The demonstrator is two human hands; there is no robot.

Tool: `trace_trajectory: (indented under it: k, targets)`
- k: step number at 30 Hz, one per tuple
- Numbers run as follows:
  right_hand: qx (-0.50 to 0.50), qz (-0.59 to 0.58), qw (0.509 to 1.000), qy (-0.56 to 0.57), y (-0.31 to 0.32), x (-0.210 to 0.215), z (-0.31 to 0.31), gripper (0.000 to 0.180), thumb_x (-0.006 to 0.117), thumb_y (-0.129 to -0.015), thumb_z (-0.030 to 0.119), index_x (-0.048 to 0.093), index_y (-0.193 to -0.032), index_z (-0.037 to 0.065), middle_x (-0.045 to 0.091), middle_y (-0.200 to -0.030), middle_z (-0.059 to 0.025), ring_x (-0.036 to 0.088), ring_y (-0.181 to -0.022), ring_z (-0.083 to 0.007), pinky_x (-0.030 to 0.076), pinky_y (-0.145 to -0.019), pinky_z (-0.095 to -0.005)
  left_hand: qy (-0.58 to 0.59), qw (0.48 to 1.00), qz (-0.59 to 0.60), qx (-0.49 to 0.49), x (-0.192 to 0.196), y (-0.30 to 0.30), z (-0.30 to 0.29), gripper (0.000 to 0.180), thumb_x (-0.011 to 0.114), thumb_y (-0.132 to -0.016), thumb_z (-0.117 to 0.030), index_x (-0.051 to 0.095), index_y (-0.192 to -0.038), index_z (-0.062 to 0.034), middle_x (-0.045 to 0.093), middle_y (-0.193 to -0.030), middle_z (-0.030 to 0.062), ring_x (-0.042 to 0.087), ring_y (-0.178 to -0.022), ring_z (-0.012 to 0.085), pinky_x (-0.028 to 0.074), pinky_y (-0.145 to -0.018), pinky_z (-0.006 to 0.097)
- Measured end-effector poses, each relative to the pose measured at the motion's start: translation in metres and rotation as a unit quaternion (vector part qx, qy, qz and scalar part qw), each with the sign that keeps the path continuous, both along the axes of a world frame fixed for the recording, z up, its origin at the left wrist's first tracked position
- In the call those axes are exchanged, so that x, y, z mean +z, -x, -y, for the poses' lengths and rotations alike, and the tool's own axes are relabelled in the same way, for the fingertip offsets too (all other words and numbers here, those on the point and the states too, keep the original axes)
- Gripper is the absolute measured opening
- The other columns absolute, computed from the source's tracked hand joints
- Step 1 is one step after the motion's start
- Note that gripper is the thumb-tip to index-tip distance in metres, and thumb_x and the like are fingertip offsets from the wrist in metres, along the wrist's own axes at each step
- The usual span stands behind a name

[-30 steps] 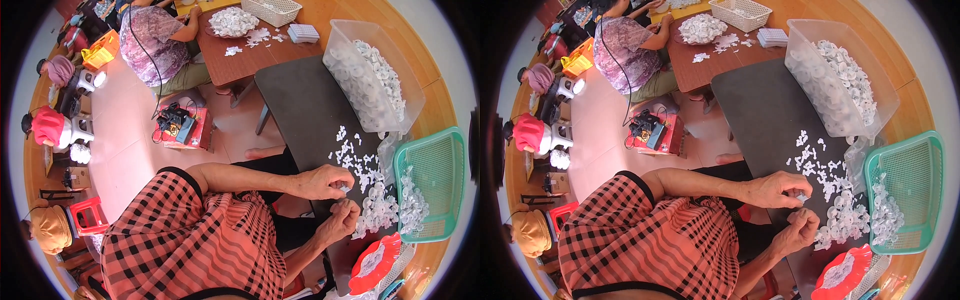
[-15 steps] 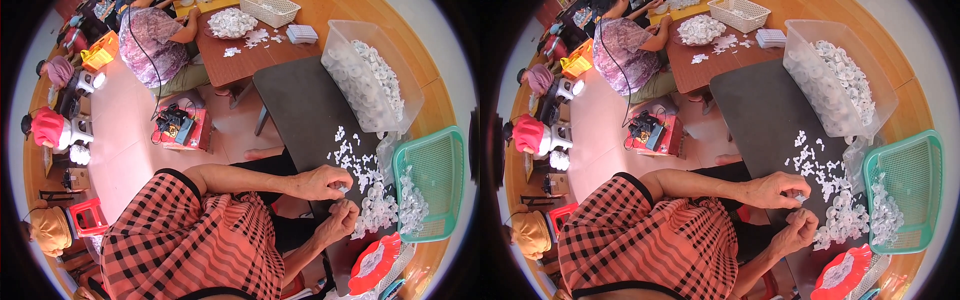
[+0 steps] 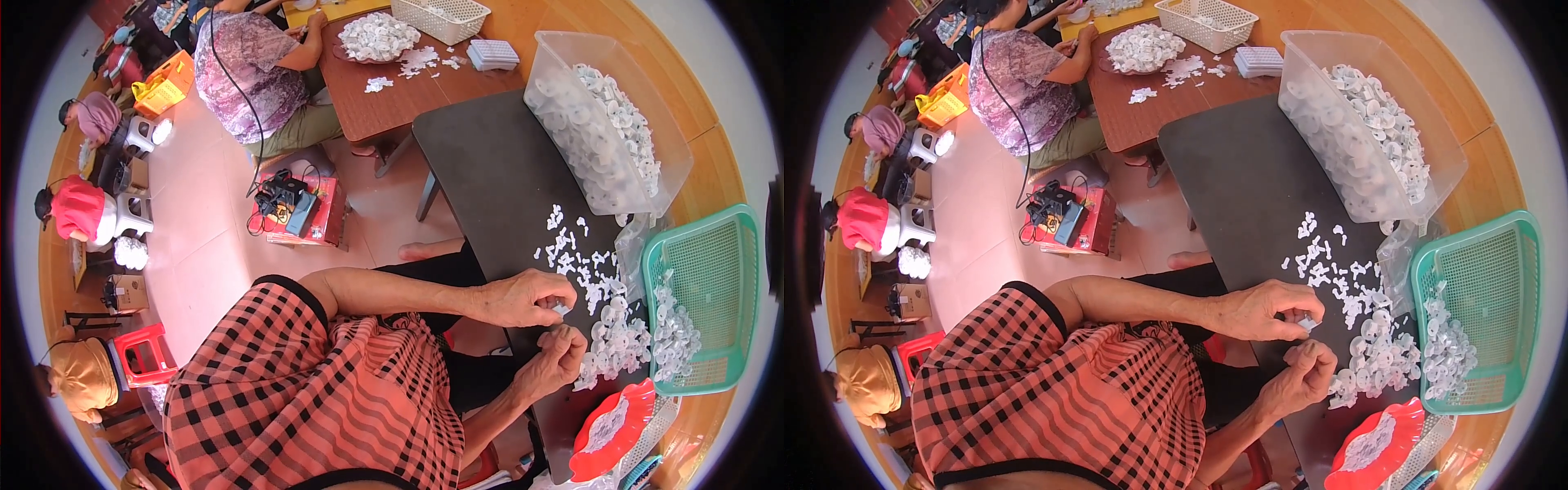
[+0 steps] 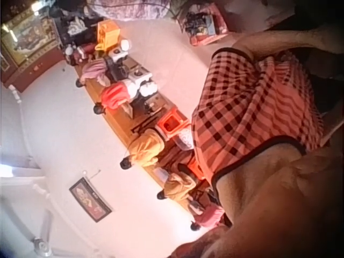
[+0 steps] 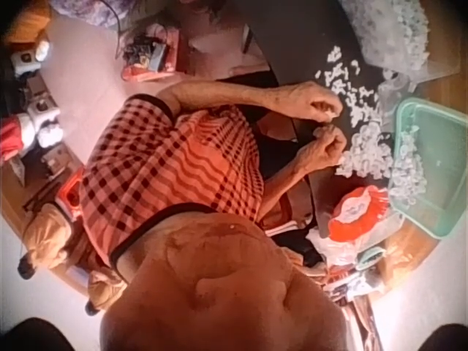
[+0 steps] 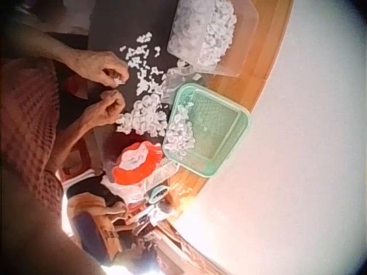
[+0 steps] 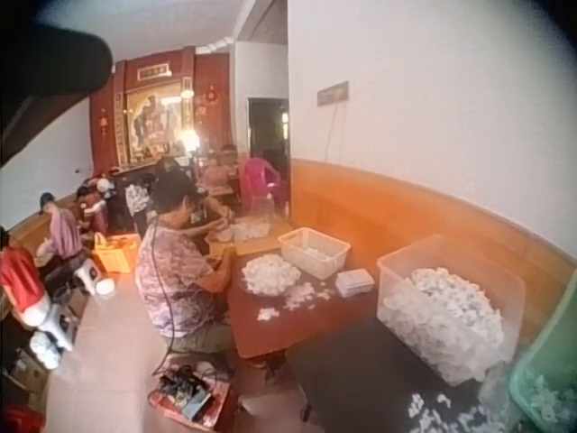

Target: The person assembles plastic components by picking up circular plastic bases and inserting small plastic pins into them by hand.

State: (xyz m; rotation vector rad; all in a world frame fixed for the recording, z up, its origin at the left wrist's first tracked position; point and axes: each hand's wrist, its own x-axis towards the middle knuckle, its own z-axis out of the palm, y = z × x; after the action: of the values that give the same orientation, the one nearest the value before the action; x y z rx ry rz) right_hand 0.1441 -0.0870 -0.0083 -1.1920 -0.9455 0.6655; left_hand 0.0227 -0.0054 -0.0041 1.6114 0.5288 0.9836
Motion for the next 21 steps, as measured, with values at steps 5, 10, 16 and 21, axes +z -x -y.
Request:
trace_trajectory:
  k: [5,10,16,21]
  targets:
    - [-0.003,0.004,1.000,0.003,0.0004,0.0006,-0.0005,0.015,0.058,-0.091,0.013,0.052,-0.084,0.001,0.048,-0.071,-0.0003,0.040,-0.062,-0.0072,0.032,-0.058,-0.0200,0.000,1.000,0.000,-0.001,-0.0004,0.0001,-0.0001,0.022,0.063,-0.080,-0.007,0.053,-0.098,-0.0004,0.053,-0.087,0.0067,0.053,-0.075,0.0162,0.049,-0.067,0.030]
    - [-0.004,0.010,1.000,0.002,0.0005,0.0014,-0.0008,0.016,0.059,-0.091,0.014,0.053,-0.084,0.001,0.047,-0.070,-0.0001,0.039,-0.062,-0.0070,0.032,-0.058,-0.0196,-0.001,1.000,-0.004,-0.003,-0.0006,0.0001,-0.0005,0.022,0.063,-0.080,-0.007,0.053,-0.099,-0.0002,0.053,-0.087,0.0068,0.054,-0.075,0.0162,0.049,-0.067,0.030]
    - [-0.007,0.007,1.000,0.004,0.0002,0.0004,-0.0012,0.017,0.059,-0.091,0.015,0.053,-0.084,0.001,0.047,-0.069,0.0003,0.039,-0.061,-0.0069,0.031,-0.058,-0.0196,-0.008,1.000,0.002,0.001,-0.0026,-0.0011,-0.0010,0.022,0.063,-0.080,-0.006,0.053,-0.099,-0.0003,0.054,-0.087,0.0068,0.054,-0.075,0.0162,0.049,-0.067,0.029]
    - [-0.006,0.006,1.000,0.003,0.0004,0.0003,-0.0001,0.017,0.059,-0.091,0.015,0.053,-0.084,0.001,0.047,-0.069,0.0004,0.039,-0.061,-0.0067,0.031,-0.057,-0.0196,-0.008,1.000,0.003,0.002,-0.0008,0.0000,0.0008,0.022,0.063,-0.080,-0.006,0.053,-0.099,-0.0005,0.053,-0.086,0.0067,0.053,-0.075,0.0159,0.049,-0.067,0.029]
